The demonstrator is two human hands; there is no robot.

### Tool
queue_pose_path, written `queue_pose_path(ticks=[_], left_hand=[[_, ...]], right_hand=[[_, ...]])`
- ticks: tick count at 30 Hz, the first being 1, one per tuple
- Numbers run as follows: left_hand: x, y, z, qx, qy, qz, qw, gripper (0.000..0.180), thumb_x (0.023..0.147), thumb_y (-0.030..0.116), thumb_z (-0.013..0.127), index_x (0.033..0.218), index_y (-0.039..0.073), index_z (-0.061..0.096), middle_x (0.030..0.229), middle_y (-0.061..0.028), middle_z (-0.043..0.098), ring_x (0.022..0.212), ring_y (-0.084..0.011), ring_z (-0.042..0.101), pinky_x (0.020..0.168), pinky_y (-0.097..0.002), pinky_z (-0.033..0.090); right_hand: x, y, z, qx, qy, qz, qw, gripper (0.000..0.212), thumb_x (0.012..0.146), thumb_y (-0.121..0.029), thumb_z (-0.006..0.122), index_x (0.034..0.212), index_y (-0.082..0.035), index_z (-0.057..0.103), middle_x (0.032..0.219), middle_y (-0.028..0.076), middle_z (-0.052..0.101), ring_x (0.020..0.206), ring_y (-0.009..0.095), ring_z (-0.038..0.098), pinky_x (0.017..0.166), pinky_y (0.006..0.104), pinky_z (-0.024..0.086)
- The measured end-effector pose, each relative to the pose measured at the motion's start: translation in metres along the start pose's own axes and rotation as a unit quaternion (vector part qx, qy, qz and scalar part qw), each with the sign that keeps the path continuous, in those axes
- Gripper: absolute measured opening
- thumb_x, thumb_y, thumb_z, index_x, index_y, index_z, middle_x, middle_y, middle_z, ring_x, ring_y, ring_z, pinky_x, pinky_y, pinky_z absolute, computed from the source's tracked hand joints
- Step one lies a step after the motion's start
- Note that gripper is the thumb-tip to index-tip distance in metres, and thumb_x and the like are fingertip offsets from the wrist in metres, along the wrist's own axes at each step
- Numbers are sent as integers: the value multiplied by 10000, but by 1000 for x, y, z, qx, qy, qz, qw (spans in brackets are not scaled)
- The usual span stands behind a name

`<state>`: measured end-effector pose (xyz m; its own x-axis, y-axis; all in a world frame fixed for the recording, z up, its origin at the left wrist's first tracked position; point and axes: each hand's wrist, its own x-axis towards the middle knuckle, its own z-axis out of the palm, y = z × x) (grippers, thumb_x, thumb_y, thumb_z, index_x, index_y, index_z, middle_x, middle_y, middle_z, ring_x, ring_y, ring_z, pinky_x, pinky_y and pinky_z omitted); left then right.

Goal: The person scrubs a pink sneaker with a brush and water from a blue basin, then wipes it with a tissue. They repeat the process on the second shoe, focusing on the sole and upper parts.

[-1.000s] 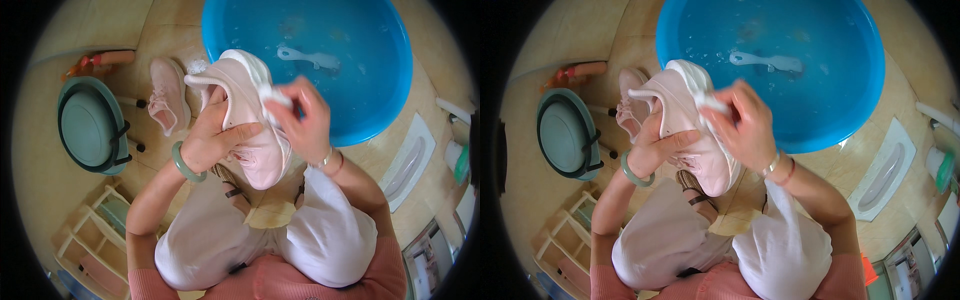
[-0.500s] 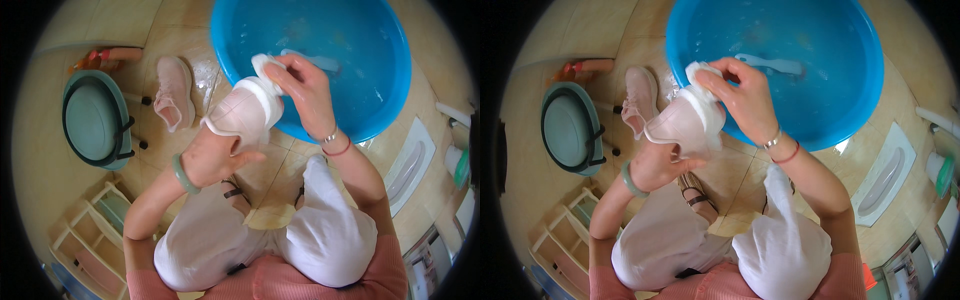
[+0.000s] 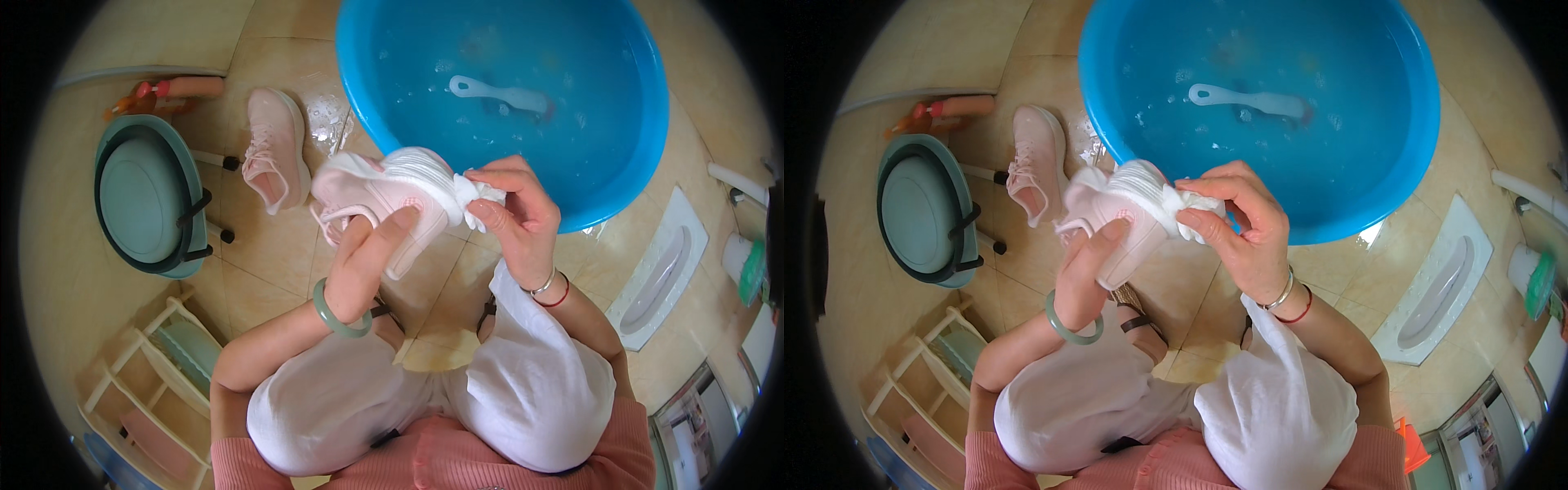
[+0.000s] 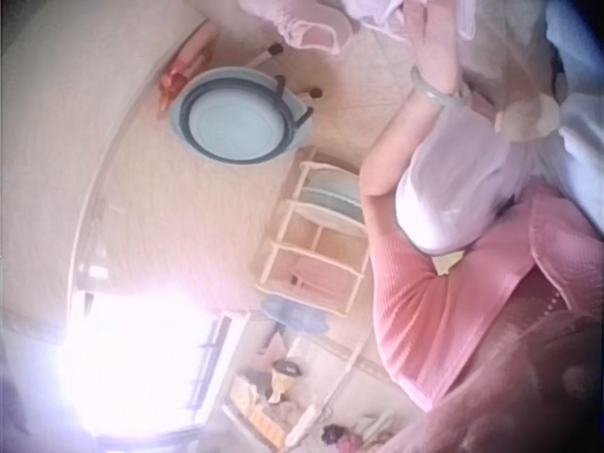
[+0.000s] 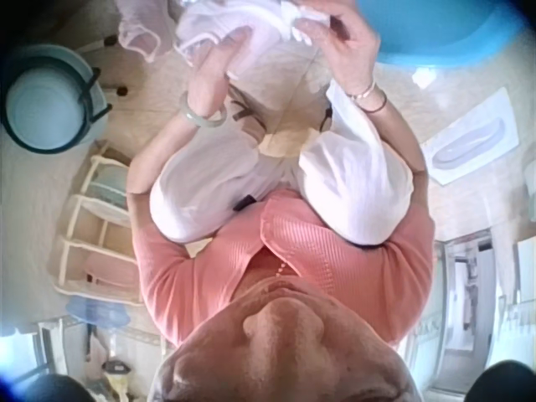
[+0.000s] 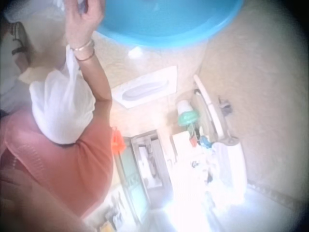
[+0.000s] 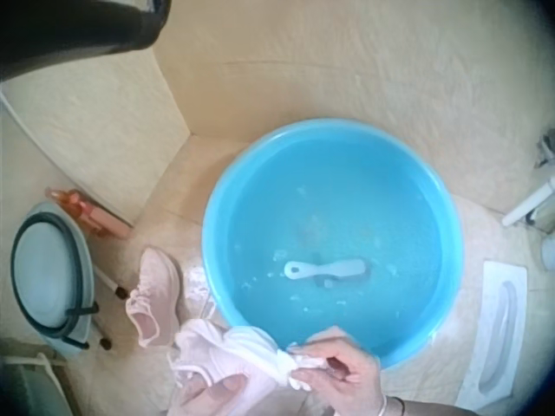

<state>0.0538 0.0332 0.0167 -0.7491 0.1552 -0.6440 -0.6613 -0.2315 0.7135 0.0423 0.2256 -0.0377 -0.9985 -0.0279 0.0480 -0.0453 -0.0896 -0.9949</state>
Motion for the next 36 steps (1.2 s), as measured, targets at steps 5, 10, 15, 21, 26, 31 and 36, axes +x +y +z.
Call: queue_pose_path(ticks=[5,10,15,21,26,31,36], left_hand=[[7,21,-9,247,-80,185,948,309,955,123,522,1200,-57,581,1148,-128,604,1051,-224,552,923,-331,424],[25,23,-13,336,-93,273,897,278,949,112,526,1152,-60,608,1046,-161,629,968,-263,584,872,-345,446],[29,8,-12,337,-78,292,892,258,946,118,534,1107,-61,625,887,-157,641,820,-297,602,752,-390,464],[31,9,-8,380,-88,300,871,251,928,109,568,1095,-68,631,927,-203,653,845,-369,609,778,-408,474],[31,9,-13,415,-113,323,843,261,943,84,530,1128,-85,606,1026,-205,637,929,-329,593,850,-388,453],[27,8,-12,461,-120,290,830,239,939,86,544,1086,-82,628,989,-203,645,894,-328,598,817,-393,462],[28,14,-12,482,-147,174,846,244,916,126,592,1060,-63,645,995,-236,638,916,-369,605,815,-403,472]], right_hand=[[20,-3,-2,-8,-44,33,998,164,807,-13,735,968,-15,700,874,27,607,693,67,499,552,221,353],[39,2,5,80,-42,85,992,122,817,-2,715,936,-27,708,849,21,603,684,64,498,557,230,368],[60,6,17,-37,-67,-63,995,108,791,-27,729,895,-37,700,791,47,593,654,138,521,569,269,403],[87,-8,35,-172,-122,-129,969,46,807,-94,691,846,-70,687,782,80,601,691,262,574,618,380,466],[44,-11,-1,-175,-66,-90,978,104,781,-71,719,879,-64,687,798,79,605,703,263,580,591,350,467],[51,-6,9,-162,-88,-112,976,119,786,-97,733,867,-23,686,817,103,624,723,230,610,585,334,470],[103,-1,46,-174,-176,-50,968,190,799,-217,720,859,-37,707,806,129,642,772,264,642,627,369,499]])
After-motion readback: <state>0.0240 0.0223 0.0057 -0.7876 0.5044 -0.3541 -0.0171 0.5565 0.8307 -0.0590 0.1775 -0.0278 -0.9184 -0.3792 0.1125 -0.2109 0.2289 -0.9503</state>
